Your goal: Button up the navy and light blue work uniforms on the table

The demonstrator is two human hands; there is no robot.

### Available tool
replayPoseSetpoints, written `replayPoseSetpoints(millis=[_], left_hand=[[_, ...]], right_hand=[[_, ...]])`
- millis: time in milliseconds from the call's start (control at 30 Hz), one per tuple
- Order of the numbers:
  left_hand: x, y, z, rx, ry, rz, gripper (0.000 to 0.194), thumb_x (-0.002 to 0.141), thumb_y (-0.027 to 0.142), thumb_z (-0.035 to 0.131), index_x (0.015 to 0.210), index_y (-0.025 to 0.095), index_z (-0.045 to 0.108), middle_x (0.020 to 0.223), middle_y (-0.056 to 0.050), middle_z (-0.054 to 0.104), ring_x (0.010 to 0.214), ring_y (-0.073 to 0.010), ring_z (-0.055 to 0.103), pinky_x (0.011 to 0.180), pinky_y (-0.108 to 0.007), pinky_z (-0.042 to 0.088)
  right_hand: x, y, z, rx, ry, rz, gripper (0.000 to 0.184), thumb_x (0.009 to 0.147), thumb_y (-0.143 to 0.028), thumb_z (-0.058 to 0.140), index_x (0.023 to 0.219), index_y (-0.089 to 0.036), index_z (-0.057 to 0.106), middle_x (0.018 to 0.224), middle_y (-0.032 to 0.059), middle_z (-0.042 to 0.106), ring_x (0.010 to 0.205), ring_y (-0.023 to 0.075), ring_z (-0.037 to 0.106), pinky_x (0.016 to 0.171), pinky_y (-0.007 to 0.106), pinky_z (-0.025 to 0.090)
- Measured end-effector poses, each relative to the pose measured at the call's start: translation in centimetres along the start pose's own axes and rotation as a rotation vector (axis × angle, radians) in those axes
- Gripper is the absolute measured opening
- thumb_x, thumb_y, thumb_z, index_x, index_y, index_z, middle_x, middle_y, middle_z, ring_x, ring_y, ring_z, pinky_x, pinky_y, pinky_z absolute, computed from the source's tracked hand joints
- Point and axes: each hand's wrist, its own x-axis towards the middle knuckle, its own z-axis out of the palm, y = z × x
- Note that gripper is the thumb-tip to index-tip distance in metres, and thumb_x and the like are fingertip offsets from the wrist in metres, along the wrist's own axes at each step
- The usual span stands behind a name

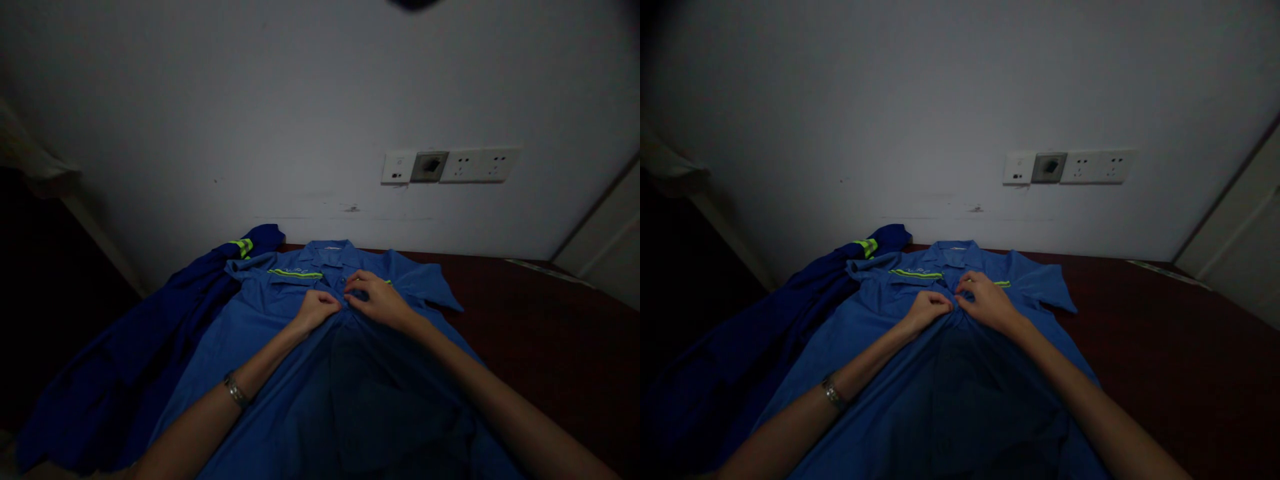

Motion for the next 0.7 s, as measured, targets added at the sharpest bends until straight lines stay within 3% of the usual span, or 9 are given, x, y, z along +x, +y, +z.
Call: replayPoseSetpoints(millis=[133, 400, 533, 700], left_hand=[[0.0, 0.2, -0.2, 0.111, 0.006, 0.078, 0.007, 0.059, 0.013, 0.059, 0.061, 0.011, 0.065, 0.059, -0.001, 0.062, 0.057, -0.0108, 0.052, 0.056, -0.020, 0.040], [-0.8, 0.6, 0.1, 0.326, 0.105, 0.360, 0.008, 0.062, 0.012, 0.057, 0.056, 0.013, 0.062, 0.060, 0.000, 0.054, 0.055, -0.0084, 0.046, 0.052, -0.019, 0.034], [-1.0, 0.3, 0.3, 0.399, 0.128, 0.479, 0.008, 0.064, 0.012, 0.055, 0.057, 0.014, 0.060, 0.060, 0.000, 0.051, 0.056, -0.0087, 0.046, 0.053, -0.019, 0.034], [-1.1, 0.1, 0.2, 0.469, 0.120, 0.601, 0.010, 0.068, 0.013, 0.052, 0.061, 0.015, 0.058, 0.064, -0.001, 0.052, 0.062, -0.0103, 0.048, 0.058, -0.020, 0.035]], right_hand=[[-0.1, 0.2, 0.6, 0.008, -0.110, -0.027, 0.021, 0.076, -0.026, 0.052, 0.091, -0.019, 0.066, 0.098, 0.0071, 0.061, 0.094, 0.0192, 0.053, 0.083, 0.029, 0.037], [0.3, 0.1, 1.6, 0.044, -0.109, 0.159, 0.022, 0.073, -0.031, 0.054, 0.078, -0.016, 0.068, 0.075, 0.0074, 0.066, 0.069, 0.0173, 0.058, 0.060, 0.023, 0.038], [0.3, 0.1, 1.8, 0.158, -0.127, 0.167, 0.020, 0.072, -0.027, 0.052, 0.067, -0.014, 0.067, 0.065, 0.0055, 0.065, 0.059, 0.0144, 0.056, 0.052, 0.021, 0.036], [0.2, 0.5, 1.7, 0.369, -0.210, 0.248, 0.023, 0.075, -0.030, 0.051, 0.069, -0.013, 0.064, 0.053, 0.0011, 0.059, 0.044, 0.0102, 0.051, 0.043, 0.019, 0.035]])
